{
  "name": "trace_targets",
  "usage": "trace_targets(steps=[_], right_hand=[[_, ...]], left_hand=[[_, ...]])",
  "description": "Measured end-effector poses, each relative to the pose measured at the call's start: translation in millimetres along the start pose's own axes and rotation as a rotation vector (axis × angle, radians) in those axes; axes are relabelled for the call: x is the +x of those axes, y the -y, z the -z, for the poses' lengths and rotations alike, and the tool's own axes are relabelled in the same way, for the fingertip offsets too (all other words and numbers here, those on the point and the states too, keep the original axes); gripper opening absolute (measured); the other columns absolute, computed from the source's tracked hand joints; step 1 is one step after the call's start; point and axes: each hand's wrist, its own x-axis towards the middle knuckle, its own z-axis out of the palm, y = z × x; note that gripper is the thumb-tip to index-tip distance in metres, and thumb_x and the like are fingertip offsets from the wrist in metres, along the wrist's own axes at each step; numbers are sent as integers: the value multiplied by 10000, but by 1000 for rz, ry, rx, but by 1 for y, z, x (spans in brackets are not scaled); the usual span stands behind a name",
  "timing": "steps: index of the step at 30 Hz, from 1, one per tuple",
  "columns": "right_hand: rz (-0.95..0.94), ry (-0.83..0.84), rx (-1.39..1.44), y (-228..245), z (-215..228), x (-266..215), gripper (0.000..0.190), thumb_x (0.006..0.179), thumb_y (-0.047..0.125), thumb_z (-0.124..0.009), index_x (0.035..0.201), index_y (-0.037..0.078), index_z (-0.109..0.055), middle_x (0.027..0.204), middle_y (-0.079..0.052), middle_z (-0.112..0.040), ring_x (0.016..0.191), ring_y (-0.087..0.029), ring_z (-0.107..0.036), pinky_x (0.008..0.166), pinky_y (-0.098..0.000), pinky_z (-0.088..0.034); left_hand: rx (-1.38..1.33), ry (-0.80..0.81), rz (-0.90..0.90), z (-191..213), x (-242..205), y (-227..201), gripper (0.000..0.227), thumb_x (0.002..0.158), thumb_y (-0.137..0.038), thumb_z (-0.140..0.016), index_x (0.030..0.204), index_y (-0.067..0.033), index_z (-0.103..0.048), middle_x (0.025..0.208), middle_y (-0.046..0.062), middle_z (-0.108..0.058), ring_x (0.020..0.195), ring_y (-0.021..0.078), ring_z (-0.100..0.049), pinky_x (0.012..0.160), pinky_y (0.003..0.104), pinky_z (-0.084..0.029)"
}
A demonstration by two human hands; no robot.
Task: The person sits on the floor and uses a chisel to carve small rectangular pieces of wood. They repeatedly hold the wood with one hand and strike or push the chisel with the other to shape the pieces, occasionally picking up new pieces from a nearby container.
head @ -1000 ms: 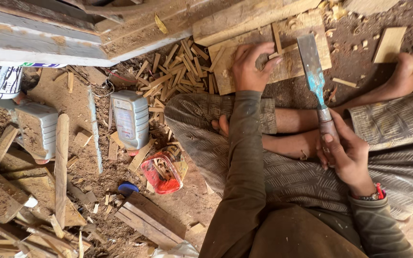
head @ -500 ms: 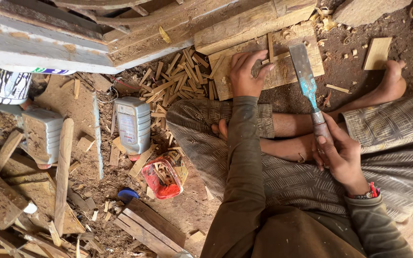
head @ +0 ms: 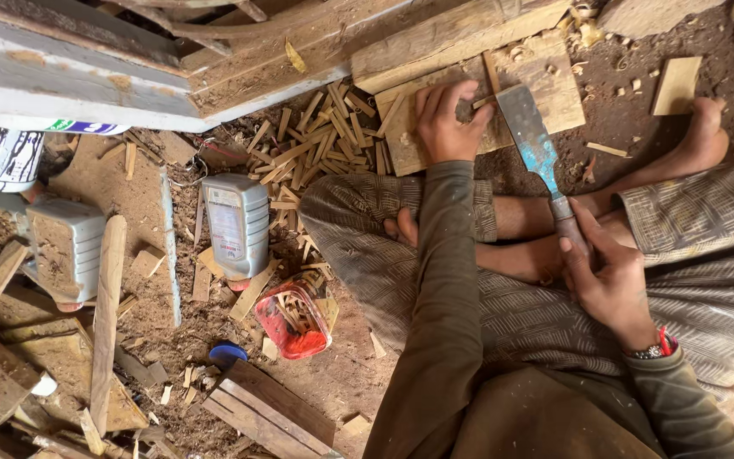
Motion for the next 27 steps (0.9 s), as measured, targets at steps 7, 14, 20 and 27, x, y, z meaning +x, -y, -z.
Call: trace_targets(steps=[7, 14, 20, 27], right_hand=[[202, -60, -205, 6, -7, 5, 460, 1049, 70, -691, 1492, -34, -628, 653, -102, -532, 554, -146, -477, 580, -334, -417], [191, -60, -254, 2, -11, 13, 464, 1071, 63, -651, 1525, -23, -612, 805, -199, -652, 593, -199, -576, 597, -347, -457], [198, -76, -254, 7, -14, 18, 472, 1059, 60, -624, 1522, -21, -587, 997, -261, -718, 624, -279, -631, 598, -383, -491], [253, -68, -305, 10, -16, 31, 495, 1076, 76, -620, 1562, -12, -586, 1027, -282, -699, 828, -392, -683, 744, -459, -529]], left_hand=[[53, -5, 8, -2, -1, -3, 452, 660, -161, -960, 1018, -156, -683, 939, -10, -675, 1043, 230, -616, 1010, 436, -549], [56, 2, -21, -10, -6, 5, 488, 697, -176, -960, 1077, -147, -655, 967, 4, -641, 1095, 246, -597, 1052, 466, -560], [79, -21, -28, -9, -7, 0, 493, 665, -183, -961, 1061, -154, -668, 1035, 16, -681, 1091, 246, -603, 1062, 464, -548], [9, 7, 22, -11, -3, 3, 456, 711, -165, -944, 1084, -156, -683, 1140, 15, -728, 1110, 229, -635, 1065, 434, -545]])
